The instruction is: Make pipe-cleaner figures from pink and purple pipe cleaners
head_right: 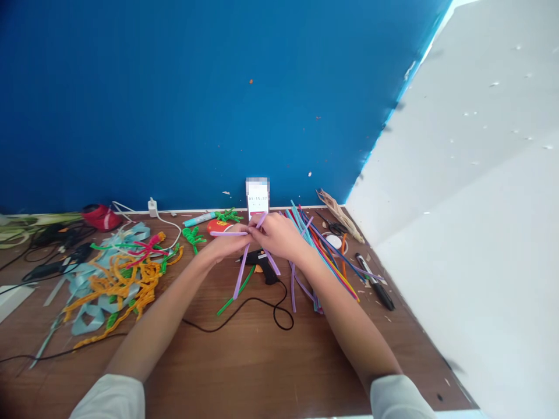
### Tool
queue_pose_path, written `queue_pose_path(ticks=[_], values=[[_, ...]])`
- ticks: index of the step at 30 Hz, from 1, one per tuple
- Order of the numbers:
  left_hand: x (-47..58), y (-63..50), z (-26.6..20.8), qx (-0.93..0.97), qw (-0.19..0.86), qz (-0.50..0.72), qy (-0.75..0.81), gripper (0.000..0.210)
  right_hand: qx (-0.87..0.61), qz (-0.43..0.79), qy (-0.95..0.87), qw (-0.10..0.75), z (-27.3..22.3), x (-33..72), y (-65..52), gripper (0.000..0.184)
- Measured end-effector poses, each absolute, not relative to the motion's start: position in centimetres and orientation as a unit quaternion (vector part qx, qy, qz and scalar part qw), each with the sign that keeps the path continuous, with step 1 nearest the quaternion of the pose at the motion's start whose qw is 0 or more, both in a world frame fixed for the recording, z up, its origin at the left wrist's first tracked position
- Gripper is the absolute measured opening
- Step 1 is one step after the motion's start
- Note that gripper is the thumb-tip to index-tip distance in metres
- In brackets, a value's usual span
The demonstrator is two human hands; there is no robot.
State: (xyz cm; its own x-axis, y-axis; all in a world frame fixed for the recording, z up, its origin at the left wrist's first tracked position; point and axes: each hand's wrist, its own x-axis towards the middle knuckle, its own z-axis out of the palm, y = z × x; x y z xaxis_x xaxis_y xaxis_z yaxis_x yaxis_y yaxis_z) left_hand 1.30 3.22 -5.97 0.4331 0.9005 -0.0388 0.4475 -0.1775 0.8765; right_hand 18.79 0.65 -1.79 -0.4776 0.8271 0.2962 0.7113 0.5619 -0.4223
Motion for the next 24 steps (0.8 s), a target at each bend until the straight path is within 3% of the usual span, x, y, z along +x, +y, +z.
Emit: queue_pose_path(ticks=[11,18,24], values=[[1.4,2.8,-5.4,0.712,0.469,0.290,0.435,0.016,-0.530,0.081,-0.808,0.246,-2.5,19.2,1.3,0.019],[1.3,3.2,-5.1,0.684,0.572,0.281,0.355,0.045,-0.526,0.110,-0.797,0.277,-1.7,19.6,1.2,0.018],[1.5,3.2,-5.0,0.706,0.544,0.313,0.328,0.019,-0.516,0.168,-0.774,0.327,-1.8,19.8,1.5,0.016]])
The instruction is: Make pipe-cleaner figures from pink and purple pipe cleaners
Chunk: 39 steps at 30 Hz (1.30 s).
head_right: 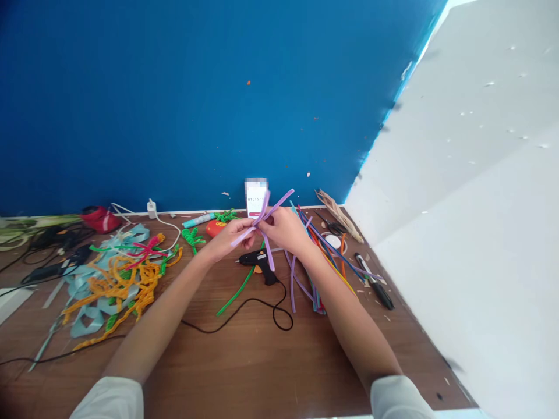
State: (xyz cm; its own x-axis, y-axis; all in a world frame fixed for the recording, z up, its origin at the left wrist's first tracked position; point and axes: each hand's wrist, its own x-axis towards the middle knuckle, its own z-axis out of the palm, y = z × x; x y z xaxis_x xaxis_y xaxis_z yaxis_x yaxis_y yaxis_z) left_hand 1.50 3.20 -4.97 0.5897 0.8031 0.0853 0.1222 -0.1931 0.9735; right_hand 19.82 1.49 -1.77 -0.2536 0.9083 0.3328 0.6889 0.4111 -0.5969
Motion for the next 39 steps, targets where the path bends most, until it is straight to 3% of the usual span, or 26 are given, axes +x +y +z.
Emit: queue_pose_path(ticks=[13,24,29,39], values=[[2.2,2.9,-5.1,0.703,0.463,0.408,0.353,0.028,-0.450,0.296,-0.732,0.418,-1.6,19.7,1.5,0.023],[2.3,2.4,-4.9,0.686,0.397,0.455,0.406,0.024,-0.447,0.231,-0.767,0.398,-1.8,18.6,0.7,0.030],[2.3,2.5,-5.0,0.692,0.349,0.481,0.409,0.023,-0.477,0.181,-0.764,0.396,-1.8,18.3,0.6,0.024],[1.7,2.7,-4.5,0.729,0.318,0.422,0.435,0.028,-0.479,0.095,-0.793,0.364,-2.2,18.4,0.9,0.018]])
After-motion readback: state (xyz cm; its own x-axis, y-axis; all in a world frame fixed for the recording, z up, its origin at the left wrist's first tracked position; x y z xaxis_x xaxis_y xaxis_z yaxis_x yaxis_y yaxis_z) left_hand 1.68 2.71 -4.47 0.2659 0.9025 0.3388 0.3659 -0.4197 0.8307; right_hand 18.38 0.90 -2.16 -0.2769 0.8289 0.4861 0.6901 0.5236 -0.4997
